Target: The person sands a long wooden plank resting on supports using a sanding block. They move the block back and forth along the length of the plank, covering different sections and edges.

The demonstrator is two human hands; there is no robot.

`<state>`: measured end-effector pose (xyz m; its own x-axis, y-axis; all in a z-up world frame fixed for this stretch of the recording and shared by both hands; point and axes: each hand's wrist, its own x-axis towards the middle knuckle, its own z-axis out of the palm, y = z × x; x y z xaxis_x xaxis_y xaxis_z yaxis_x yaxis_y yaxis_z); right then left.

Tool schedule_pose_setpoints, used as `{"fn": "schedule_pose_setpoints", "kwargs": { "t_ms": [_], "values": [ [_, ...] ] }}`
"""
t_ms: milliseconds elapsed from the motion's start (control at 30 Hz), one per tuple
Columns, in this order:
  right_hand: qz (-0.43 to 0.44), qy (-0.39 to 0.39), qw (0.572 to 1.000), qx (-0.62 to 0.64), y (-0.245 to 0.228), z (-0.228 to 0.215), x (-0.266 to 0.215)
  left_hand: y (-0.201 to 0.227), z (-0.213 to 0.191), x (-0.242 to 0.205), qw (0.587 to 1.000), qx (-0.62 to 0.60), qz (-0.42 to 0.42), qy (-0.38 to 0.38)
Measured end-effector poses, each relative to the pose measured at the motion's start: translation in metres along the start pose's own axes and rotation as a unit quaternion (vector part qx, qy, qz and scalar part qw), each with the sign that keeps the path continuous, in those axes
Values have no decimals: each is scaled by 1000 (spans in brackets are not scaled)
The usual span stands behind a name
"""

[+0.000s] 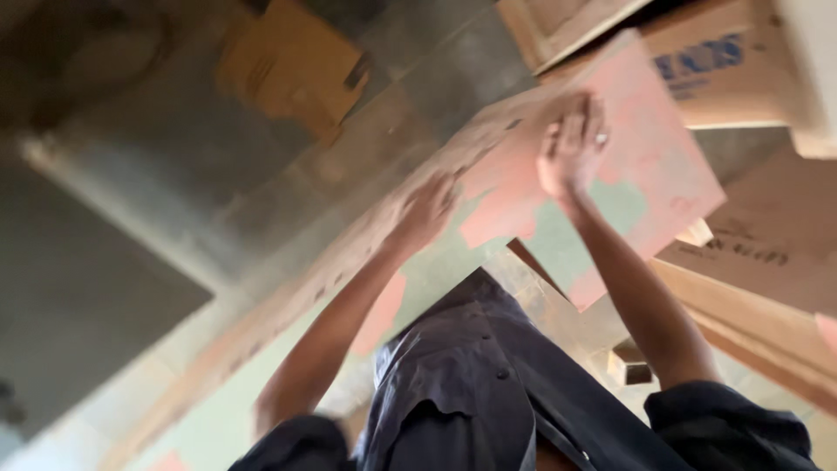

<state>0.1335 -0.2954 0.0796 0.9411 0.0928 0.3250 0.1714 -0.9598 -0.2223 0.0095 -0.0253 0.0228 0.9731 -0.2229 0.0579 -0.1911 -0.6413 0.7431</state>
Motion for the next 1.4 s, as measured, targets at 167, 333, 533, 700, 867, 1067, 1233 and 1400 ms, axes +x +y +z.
{"fn": "schedule_pose_setpoints", "kwargs": {
  "t_ms": [167,333,533,700,867,1067,1233,1400],
  "values": [
    [7,-37,999,4,31,4,-15,4,-58,-151,981,-31,-183,-54],
    [23,-40,999,3,15,10,-6,29,-54,-78,975,-90,-203,8],
    [-142,-64,985,79,-57,24,-37,55,-104,-111,978,-81,-181,67],
    [-248,-97,950,166,-116,27,-68,28,-158,-224,967,102,-232,31],
    [-256,-37,953,157,-113,13,-57,50,-83,-113,974,109,-182,81],
    [-252,-64,950,171,-105,10,-62,54,-113,-164,965,137,-200,101],
    [-262,-62,951,154,-109,21,-61,35,-144,-245,930,171,-321,52],
    [-264,-53,956,119,-111,21,-62,68,-81,-120,964,131,-211,95]
  ]
}}
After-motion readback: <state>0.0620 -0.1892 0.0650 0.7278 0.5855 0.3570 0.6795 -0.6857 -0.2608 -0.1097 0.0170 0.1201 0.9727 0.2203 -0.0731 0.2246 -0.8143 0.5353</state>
